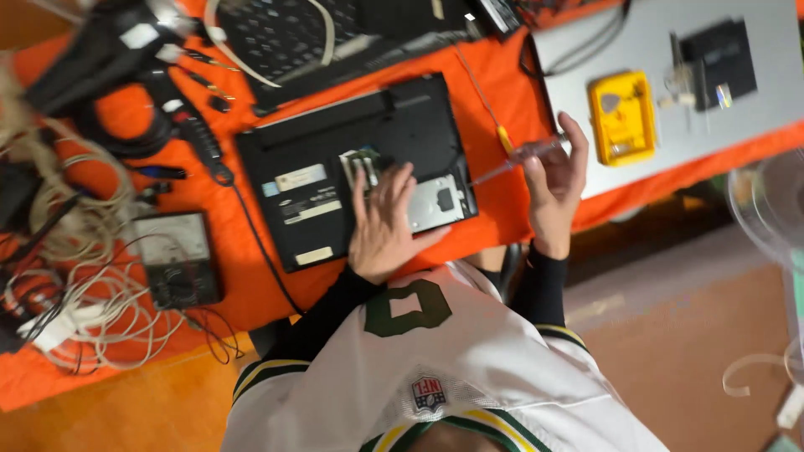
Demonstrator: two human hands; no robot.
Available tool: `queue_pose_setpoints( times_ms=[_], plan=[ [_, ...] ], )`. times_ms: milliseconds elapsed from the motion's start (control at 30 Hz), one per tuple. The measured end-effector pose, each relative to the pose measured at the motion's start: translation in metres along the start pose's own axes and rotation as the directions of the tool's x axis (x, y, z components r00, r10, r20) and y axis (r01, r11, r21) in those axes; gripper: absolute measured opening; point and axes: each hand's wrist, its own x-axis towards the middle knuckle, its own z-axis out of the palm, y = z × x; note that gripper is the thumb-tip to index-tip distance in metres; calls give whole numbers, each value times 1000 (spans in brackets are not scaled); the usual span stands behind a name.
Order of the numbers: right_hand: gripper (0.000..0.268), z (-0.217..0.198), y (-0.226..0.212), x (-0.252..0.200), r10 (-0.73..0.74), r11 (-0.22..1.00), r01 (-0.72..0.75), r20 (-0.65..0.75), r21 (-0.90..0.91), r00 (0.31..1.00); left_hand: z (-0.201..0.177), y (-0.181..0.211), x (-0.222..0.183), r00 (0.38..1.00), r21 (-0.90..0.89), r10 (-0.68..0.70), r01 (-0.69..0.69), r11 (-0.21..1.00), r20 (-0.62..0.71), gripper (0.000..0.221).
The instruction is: Removing, heating, and testing laptop components with tools.
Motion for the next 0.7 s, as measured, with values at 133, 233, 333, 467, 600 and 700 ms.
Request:
queue_pose_setpoints(
  times_ms=[133,233,333,467,600,700],
  plan=[
    [55,-4,5,-2,-28,999,28,-3,43,1000,-9,2,5,999,49,-3,4,999,-36,107],
    [51,-6,8,-7,-18,999,18,18,28,1000,-9,2,5,1000,55,-5,6,998,-14,104],
    [54,-3,14,-6,3,1000,-2,28,-18,1000,-9,1,6,1000,69,1,1,998,-21,103],
    [53,5,11,-5,27,995,-24,33,-97,999,-7,1,6,1000,97,7,-4,995,-25,102],
    [49,5,15,-5,34,988,-24,65,-153,997,-7,0,5,1000,104,-4,5,995,-6,99],
    [49,4,18,-8,28,987,-16,73,-163,997,-9,4,5,1000,105,-27,28,994,-13,97]
  ],
)
